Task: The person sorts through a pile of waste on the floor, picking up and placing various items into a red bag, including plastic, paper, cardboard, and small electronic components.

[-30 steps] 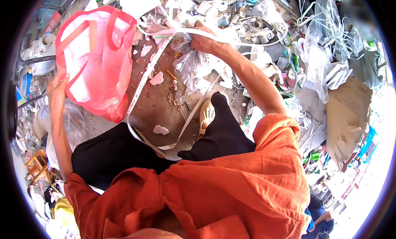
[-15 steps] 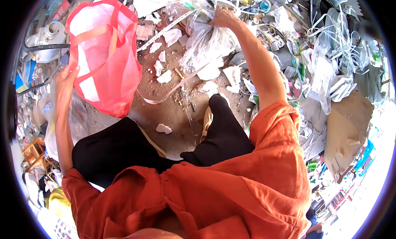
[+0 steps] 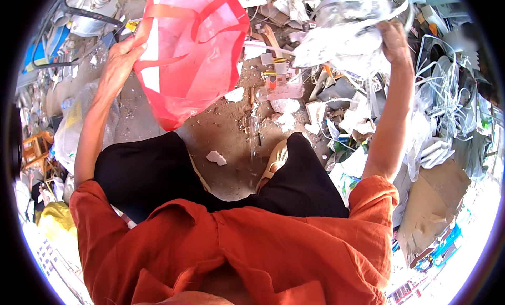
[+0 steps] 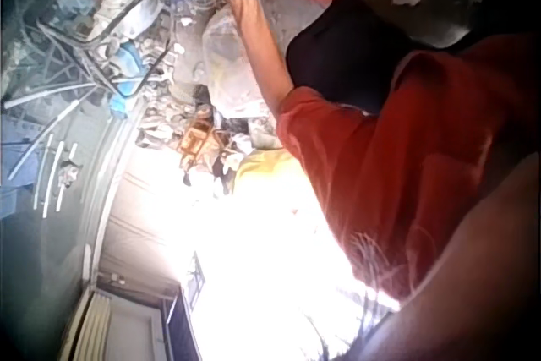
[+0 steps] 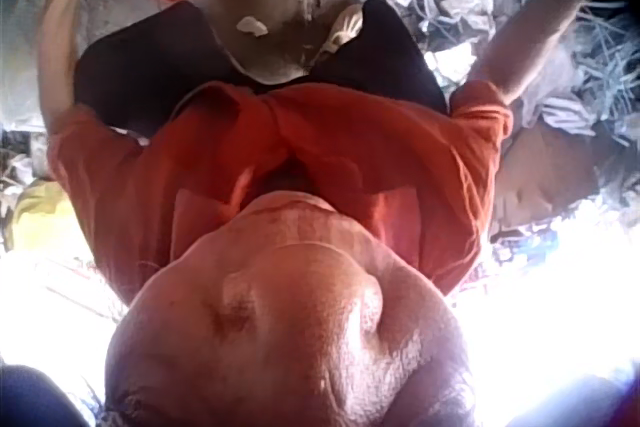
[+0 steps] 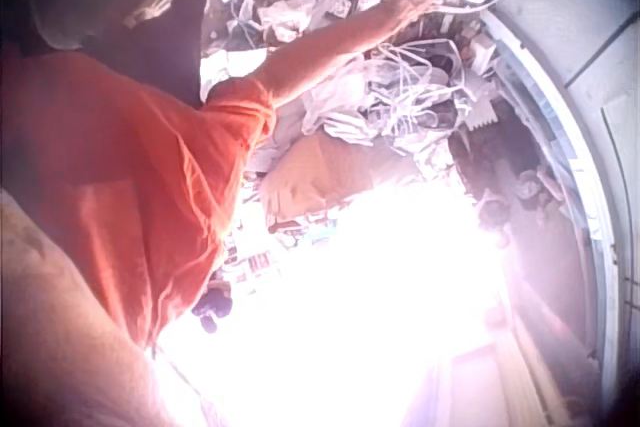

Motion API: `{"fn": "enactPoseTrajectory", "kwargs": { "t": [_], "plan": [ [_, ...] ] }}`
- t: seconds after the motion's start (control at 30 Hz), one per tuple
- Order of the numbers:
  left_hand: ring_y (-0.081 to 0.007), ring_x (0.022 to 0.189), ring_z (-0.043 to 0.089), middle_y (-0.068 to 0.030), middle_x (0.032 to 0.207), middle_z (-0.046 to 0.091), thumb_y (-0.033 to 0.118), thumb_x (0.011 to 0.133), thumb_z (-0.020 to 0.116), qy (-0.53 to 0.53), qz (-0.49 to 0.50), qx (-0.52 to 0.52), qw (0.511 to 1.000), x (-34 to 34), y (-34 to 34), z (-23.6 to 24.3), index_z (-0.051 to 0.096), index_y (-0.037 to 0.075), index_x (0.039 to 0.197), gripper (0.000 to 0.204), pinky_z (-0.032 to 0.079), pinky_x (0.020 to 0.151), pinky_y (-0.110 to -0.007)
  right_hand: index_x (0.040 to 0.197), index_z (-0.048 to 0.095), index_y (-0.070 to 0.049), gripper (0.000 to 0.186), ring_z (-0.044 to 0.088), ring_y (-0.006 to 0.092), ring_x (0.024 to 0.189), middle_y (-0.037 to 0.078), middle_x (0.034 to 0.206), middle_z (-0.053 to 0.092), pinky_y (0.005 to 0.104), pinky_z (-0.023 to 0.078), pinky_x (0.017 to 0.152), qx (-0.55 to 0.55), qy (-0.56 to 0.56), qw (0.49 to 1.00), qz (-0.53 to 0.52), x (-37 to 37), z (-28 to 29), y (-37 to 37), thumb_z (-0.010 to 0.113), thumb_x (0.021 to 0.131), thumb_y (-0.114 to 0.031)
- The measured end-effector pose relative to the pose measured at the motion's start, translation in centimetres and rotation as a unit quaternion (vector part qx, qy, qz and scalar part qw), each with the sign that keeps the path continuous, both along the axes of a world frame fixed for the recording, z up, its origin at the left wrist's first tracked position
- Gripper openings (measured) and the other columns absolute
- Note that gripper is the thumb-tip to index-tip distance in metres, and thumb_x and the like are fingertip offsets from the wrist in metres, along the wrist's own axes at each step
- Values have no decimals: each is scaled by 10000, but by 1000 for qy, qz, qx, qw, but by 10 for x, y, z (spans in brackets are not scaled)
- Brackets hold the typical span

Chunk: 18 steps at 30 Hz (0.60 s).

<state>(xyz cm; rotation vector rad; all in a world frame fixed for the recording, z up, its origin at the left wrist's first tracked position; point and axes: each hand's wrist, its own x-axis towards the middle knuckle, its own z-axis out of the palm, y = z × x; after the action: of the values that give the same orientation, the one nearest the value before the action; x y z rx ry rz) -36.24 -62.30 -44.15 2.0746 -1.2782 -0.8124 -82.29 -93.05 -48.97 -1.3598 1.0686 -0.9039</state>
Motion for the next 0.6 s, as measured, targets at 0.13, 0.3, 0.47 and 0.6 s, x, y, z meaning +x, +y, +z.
{"fn": "enactPoseTrajectory", "kwargs": {
  "t": [0.13,0.3,0.47,0.6],
  "plan": [
    [-67,753,550,-17,858,635,187,865,549,-28,0,10,1000,-9,-7,-4,611,-28,1061,298,441,692,-238,931,586,93,232,652,204,740,141,898,649,316,543,674,-33,-73,994,75,3,78,-27,537,793,-87],
    [-68,760,575,-21,877,638,150,871,550,78,65,-48,994,-5,-10,-4,611,-3,1060,251,468,660,-231,948,568,85,217,650,190,775,152,894,642,309,553,682,-30,-238,944,225,74,106,-53,443,878,-79],
    [-88,739,602,-17,943,646,157,854,590,323,132,-60,935,23,29,-3,625,82,1047,209,468,654,-252,1121,501,72,352,609,272,933,200,1044,604,393,508,842,124,-430,868,217,265,76,68,338,911,-159],
    [-105,739,596,-32,955,640,144,869,554,346,148,-23,926,36,37,-6,581,60,1089,237,503,728,-272,1026,529,4,277,529,263,1081,146,1017,586,479,410,964,279,-415,822,270,322,22,128,467,903,-236]
  ]
}}
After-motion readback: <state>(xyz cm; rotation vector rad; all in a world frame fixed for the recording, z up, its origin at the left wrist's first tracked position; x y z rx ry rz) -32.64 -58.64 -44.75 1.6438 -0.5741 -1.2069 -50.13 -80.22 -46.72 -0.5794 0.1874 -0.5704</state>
